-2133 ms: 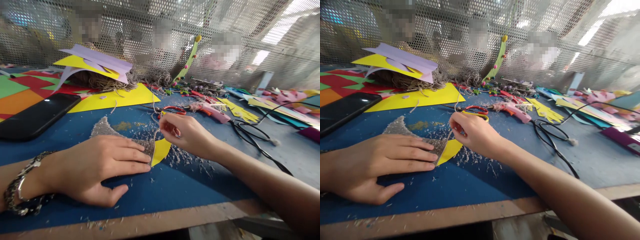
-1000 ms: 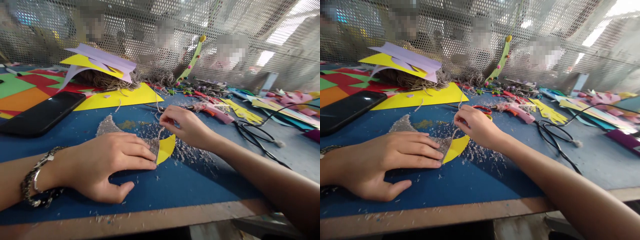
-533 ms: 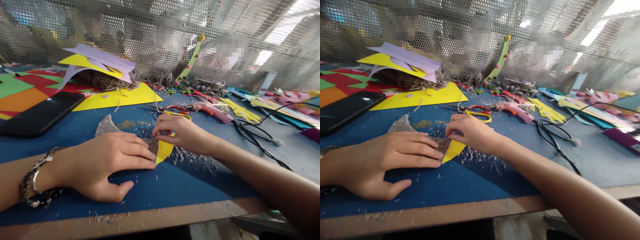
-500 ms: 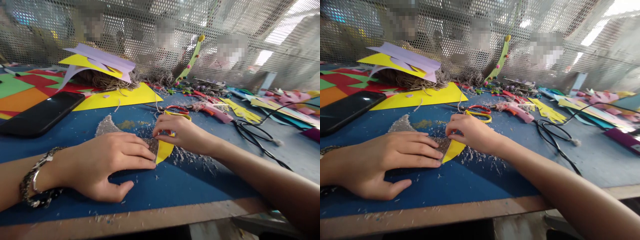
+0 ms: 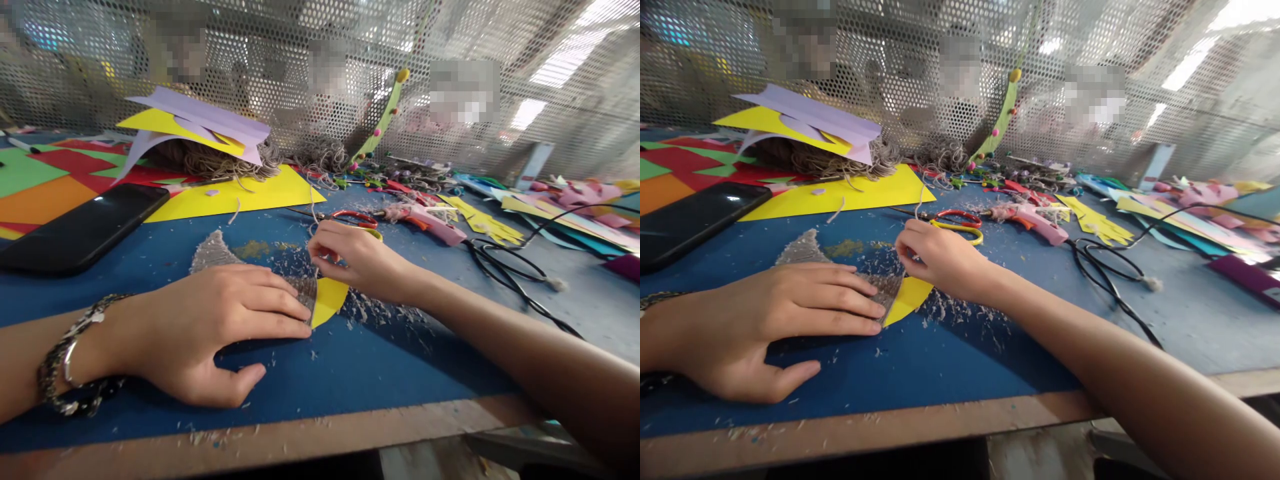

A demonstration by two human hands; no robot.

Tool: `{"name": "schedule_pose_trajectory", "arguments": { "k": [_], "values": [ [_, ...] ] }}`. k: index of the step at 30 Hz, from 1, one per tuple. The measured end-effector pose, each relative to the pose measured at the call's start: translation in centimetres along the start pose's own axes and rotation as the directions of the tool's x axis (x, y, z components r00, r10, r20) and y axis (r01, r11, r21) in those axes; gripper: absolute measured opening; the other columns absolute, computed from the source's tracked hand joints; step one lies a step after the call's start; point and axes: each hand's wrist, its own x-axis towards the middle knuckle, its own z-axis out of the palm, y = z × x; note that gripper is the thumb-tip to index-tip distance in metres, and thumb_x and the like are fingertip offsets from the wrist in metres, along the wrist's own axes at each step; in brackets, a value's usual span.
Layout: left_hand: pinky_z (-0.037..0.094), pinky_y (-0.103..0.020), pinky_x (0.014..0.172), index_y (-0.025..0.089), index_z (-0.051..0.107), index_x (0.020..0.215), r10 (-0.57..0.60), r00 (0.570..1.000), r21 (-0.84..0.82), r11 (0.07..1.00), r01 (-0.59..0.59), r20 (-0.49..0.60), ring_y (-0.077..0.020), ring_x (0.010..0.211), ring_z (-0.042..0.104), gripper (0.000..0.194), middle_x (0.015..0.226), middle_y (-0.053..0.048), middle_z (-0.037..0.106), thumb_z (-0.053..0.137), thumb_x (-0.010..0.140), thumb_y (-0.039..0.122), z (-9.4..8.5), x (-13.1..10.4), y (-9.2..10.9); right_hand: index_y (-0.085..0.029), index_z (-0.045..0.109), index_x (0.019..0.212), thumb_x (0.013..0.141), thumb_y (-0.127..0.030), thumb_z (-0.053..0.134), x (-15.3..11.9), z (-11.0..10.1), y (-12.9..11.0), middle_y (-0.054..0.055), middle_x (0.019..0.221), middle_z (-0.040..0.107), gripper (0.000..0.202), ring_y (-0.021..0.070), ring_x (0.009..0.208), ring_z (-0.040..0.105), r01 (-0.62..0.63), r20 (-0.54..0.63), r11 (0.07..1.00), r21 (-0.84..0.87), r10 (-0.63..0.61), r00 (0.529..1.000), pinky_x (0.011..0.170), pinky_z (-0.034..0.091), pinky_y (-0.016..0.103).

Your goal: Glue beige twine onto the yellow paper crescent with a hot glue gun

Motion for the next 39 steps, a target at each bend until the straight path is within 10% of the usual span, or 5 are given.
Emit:
{"name": "schedule_pose_trajectory", "arguments": {
  "k": [12, 18, 39],
  "values": [
    [0.034, -0.035, 0.100, 0.020, 0.052, 0.114, -0.019, 1.000, 0.008, 1.000, 0.019, 0.009, -0.0201, 0.110, 0.048, 0.047, 0.121, 0.000, 0.054, 0.050, 0.067, 0.015, -0.1, 0.0, 0.0, -0.017, 0.047, 0.070, 0.076, -0.017, 0.045, -0.1, -1.7, 3.6, 0.002, 0.068, 0.049, 0.007, 0.0105, 0.061, 0.042, -0.249, -0.285, 0.966, -0.072, 0.220, 0.933, 0.058, 0.035, 0.025],
    [0.032, -0.035, 0.101, 0.019, 0.052, 0.113, -0.007, 1.000, -0.018, 1.000, 0.007, 0.009, -0.0198, 0.109, 0.048, 0.046, 0.121, 0.000, 0.054, 0.051, 0.067, 0.015, 0.0, -0.2, 0.0, -0.019, 0.047, 0.059, 0.081, -0.028, 0.041, -1.6, -4.2, 5.4, 0.001, 0.061, 0.051, 0.025, 0.0105, 0.056, 0.042, -0.203, -0.050, 0.956, -0.210, 0.197, 0.979, 0.054, 0.032, 0.026],
    [0.039, -0.025, 0.067, 0.024, 0.048, 0.096, -0.249, 0.923, -0.027, 0.967, 0.252, -0.294, -0.0114, 0.071, 0.051, 0.013, 0.079, 0.002, 0.055, 0.042, 0.085, 0.020, 0.4, -0.5, -0.3, -0.018, 0.051, 0.075, 0.080, -0.026, 0.044, -1.7, -2.8, 2.7, 0.000, 0.064, 0.057, 0.012, 0.0092, 0.054, 0.047, -0.179, -0.009, 0.969, -0.169, 0.180, 0.984, 0.052, 0.030, 0.023]
  ]
}}
